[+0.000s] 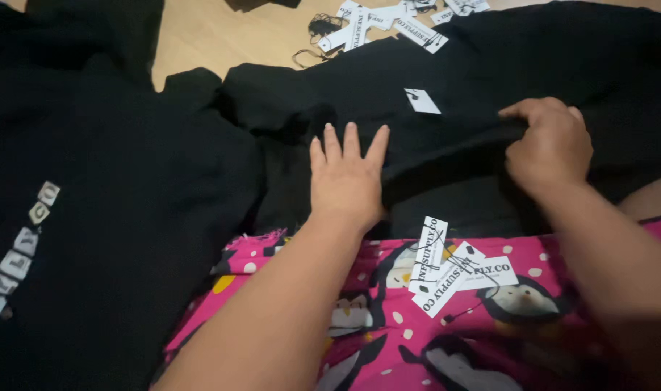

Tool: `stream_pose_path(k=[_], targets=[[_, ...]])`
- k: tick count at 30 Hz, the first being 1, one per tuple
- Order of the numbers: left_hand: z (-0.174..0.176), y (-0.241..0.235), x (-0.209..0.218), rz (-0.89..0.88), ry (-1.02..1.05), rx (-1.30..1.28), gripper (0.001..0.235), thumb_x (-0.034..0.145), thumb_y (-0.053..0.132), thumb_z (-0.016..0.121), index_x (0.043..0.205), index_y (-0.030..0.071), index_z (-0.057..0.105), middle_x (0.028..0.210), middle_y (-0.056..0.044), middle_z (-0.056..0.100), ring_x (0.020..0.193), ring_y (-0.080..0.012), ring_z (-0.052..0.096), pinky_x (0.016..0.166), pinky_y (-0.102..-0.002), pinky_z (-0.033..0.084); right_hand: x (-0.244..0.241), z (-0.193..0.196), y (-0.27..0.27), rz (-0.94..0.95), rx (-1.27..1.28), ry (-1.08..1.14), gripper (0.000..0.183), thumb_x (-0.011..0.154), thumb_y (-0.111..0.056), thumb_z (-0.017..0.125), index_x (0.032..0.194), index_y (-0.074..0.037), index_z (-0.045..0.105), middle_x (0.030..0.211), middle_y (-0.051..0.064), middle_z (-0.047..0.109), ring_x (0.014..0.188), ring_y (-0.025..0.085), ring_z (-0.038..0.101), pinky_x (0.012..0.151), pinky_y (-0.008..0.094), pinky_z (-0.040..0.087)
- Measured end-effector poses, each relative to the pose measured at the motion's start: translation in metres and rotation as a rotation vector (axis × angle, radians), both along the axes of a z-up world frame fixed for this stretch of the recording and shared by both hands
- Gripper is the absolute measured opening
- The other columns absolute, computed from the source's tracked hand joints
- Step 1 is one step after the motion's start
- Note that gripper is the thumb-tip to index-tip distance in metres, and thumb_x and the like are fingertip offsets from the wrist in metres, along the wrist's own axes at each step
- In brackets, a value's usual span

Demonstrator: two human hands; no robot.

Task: The person attaches white paper tags to black t-shirts by threading a black string through a hole in the tag and tying it to the garment. They handle several t-shirts, folding and unfolding them to access the neck area for tagging.

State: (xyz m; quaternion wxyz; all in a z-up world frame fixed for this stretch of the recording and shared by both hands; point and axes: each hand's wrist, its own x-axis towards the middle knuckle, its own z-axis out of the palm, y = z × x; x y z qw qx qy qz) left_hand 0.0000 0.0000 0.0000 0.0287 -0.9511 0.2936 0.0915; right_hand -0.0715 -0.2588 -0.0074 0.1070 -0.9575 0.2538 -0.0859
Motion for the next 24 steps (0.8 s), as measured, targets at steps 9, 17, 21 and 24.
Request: stream_pose_path(k=[9, 17, 21, 24], targets=[[0.009, -0.002, 0.003, -0.036, -0.036, 0.035, 0.076, 0.09, 0.019, 0.06, 0.159, 0.028, 0.029, 0.141, -0.015, 0.056, 0.145, -0.0517, 0.036, 0.118, -0.069, 0.016, -0.012, 0.013, -0.008, 0.013, -0.296, 0.255, 0.05, 0.086, -0.025, 0.073, 0.135, -0.037, 0.07, 0.141, 0.008, 0.063, 0.121, 0.041, 0.054, 0.093, 0.055, 0.043], [0.023, -0.004, -0.002, 0.056, 0.025, 0.23, 0.084, 0.093, 0.024, 0.058, 0.164, 0.033, 0.015, 0.162, -0.014, 0.037, 0.151, -0.0573, 0.019, 0.116, -0.079, 0.009, -0.01, 0.032, 0.008, -0.253, 0.085, 0.285, 0.047, 0.092, -0.009, 0.06, 0.131, -0.033, 0.069, 0.145, 0.011, 0.053, 0.113, 0.05, 0.063, 0.085, 0.064, 0.054], [0.023, -0.002, -0.001, 0.128, 0.049, 0.196, 0.078, 0.092, 0.017, 0.058, 0.159, 0.034, 0.023, 0.162, -0.014, 0.036, 0.15, -0.0572, 0.021, 0.111, -0.083, 0.015, -0.014, 0.013, 0.013, -0.344, 0.257, 0.001, 0.052, 0.083, 0.004, 0.063, 0.127, -0.024, 0.068, 0.144, 0.013, 0.046, 0.106, 0.048, 0.064, 0.087, 0.056, 0.053], [-0.006, 0.004, 0.008, 0.097, -0.11, 0.085, 0.076, 0.081, 0.007, 0.066, 0.149, 0.03, 0.038, 0.123, -0.008, 0.057, 0.125, -0.0533, 0.046, 0.097, -0.078, 0.036, -0.009, 0.002, 0.009, -0.313, 0.372, -0.229, 0.057, 0.076, 0.011, 0.054, 0.122, -0.019, 0.067, 0.144, 0.012, 0.04, 0.113, 0.041, 0.061, 0.099, 0.045, 0.047]])
